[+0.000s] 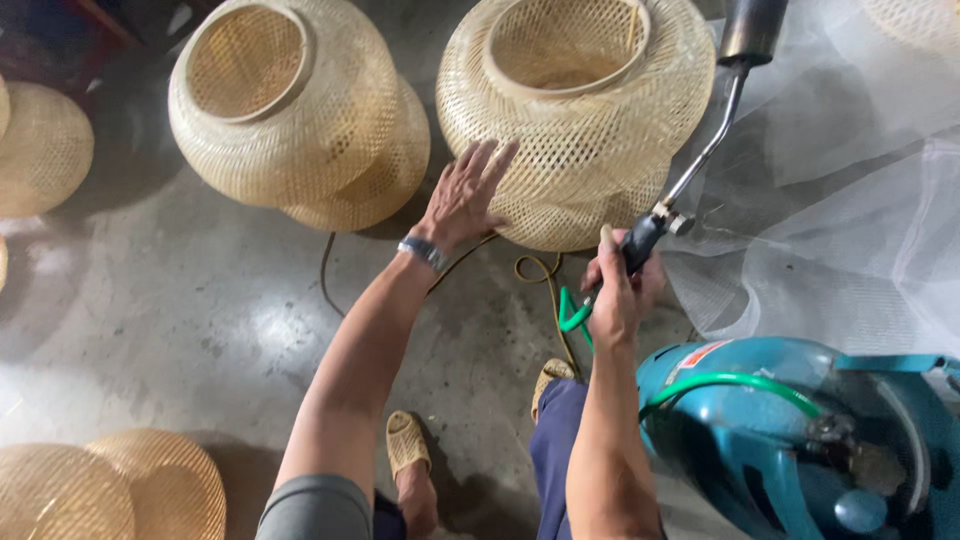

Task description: The person uses a handheld blowtorch to apply heat to the surface of woven bamboo baskets. They rotate the basket with one hand while directing the flame with the other, treating the exterior and interior surfaces. The person works on multiple baskets, moving from one to the next.

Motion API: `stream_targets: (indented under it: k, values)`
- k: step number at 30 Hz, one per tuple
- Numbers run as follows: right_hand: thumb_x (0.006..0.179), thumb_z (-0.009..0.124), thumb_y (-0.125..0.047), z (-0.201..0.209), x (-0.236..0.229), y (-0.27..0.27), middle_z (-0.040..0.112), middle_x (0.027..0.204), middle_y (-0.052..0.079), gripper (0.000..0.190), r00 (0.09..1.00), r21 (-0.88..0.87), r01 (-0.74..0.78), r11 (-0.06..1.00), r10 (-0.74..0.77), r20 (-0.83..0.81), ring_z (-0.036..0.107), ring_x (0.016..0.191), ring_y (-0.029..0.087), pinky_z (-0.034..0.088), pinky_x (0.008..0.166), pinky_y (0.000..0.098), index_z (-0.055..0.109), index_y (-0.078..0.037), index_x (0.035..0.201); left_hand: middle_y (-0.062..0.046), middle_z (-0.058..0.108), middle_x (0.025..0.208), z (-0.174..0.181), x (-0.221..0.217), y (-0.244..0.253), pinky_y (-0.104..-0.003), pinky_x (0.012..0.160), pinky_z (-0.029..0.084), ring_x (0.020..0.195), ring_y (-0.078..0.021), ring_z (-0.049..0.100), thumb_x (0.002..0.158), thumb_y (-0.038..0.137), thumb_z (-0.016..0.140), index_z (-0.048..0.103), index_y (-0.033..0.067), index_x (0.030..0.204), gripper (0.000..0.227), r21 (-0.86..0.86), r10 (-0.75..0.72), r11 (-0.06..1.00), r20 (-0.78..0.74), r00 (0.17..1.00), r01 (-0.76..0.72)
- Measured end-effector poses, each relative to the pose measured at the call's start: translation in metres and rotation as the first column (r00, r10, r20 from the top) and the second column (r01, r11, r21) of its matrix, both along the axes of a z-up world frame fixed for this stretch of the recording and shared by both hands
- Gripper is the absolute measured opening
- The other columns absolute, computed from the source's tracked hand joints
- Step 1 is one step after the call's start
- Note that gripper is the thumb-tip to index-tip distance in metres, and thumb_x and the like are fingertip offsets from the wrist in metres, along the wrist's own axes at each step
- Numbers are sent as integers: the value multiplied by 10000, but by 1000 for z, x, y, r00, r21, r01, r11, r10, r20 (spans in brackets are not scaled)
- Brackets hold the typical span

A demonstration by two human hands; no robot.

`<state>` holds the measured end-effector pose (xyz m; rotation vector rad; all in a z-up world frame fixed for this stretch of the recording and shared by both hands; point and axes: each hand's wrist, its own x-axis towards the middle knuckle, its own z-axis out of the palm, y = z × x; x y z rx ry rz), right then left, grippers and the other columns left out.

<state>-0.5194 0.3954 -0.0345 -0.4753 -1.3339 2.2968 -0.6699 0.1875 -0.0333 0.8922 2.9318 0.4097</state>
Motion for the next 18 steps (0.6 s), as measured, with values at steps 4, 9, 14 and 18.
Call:
stream_targets:
  k: [4,9,14,18]
  values:
    - [995,719,-178,14,4,0,560,739,-7,173,999,71,16,997,-18,29,527,560,80,433,511,245,608,-51,1028,-161,277,1643,-10,-63,43,-660,1154,268,1520,-406,214,554,514,976,117,289,1608,1378,-85,8,996,41,999,-4]
    - [999,701,-178,18,4,1,560,689,1,172,998,32,-36,999,34,53,535,544,75,454,494,242,604,-38,1016,-151,193,1678,-27,-108,79,-658,1185,196,1542,-390,132,546,647,943,21,276,1621,1464,-261,1,965,105,994,27]
    - [987,696,-159,15,5,4,571,697,2,160,994,-21,-21,1000,23,111,534,559,70,455,512,237,607,-36,1038,-103,162,1691,-37,-136,98,-653,1205,153,1558,-347,112,543,766,875,-17,234,1616,1493,-416,13,908,154,988,53]
    - [995,696,-157,15,6,5,569,709,3,167,991,-45,11,999,-5,136,527,567,73,455,521,245,616,-20,1046,-92,177,1697,-51,-153,98,-640,1230,75,1566,-326,117,572,730,868,-13,176,1639,1491,-463,-16,879,207,978,113]
